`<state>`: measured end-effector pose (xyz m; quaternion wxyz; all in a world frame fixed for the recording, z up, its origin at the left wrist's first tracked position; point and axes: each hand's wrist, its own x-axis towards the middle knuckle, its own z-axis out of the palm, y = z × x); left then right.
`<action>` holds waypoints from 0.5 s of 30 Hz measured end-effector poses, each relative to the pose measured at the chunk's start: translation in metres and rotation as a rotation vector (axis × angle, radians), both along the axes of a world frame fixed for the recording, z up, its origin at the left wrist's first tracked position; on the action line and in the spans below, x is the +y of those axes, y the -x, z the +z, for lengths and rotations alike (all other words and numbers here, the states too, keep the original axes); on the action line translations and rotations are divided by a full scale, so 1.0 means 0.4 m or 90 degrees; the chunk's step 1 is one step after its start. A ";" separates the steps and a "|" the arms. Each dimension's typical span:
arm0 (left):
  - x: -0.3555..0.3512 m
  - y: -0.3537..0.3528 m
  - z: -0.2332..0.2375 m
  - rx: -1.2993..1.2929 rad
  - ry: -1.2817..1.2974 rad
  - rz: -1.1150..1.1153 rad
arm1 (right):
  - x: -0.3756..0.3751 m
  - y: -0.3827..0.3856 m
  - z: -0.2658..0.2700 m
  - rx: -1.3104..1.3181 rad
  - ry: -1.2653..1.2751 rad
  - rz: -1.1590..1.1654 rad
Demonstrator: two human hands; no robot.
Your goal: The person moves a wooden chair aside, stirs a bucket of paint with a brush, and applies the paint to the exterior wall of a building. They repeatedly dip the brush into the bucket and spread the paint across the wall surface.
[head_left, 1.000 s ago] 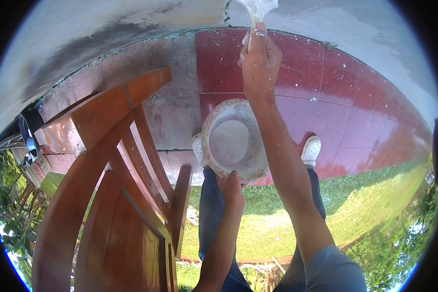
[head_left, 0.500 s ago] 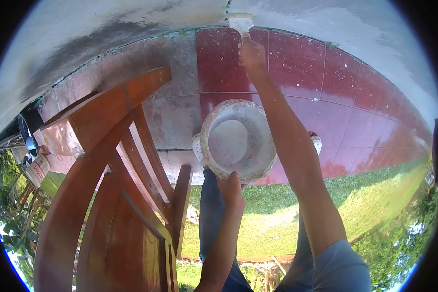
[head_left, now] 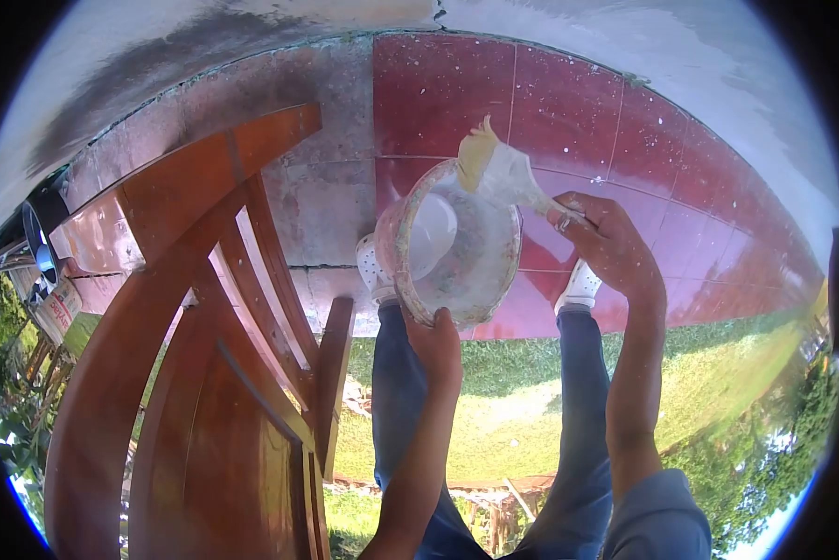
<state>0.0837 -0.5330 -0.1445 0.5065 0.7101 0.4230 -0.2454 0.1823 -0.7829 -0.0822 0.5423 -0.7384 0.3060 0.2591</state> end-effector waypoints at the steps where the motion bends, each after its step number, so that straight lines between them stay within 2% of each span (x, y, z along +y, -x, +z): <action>1: -0.006 -0.002 0.004 0.001 0.001 0.002 | 0.001 0.022 -0.011 0.017 0.036 0.108; 2: -0.011 -0.002 0.008 -0.012 -0.024 -0.032 | 0.003 0.033 -0.023 0.018 0.037 0.108; 4: -0.015 0.003 0.008 -0.028 -0.049 -0.070 | 0.017 0.042 -0.051 0.133 0.179 0.316; 7: -0.026 0.029 -0.007 -0.047 -0.051 -0.079 | 0.047 0.092 -0.142 0.078 0.240 0.345; 15: -0.052 0.082 -0.013 -0.039 -0.036 -0.130 | 0.117 0.099 -0.239 0.072 0.321 0.359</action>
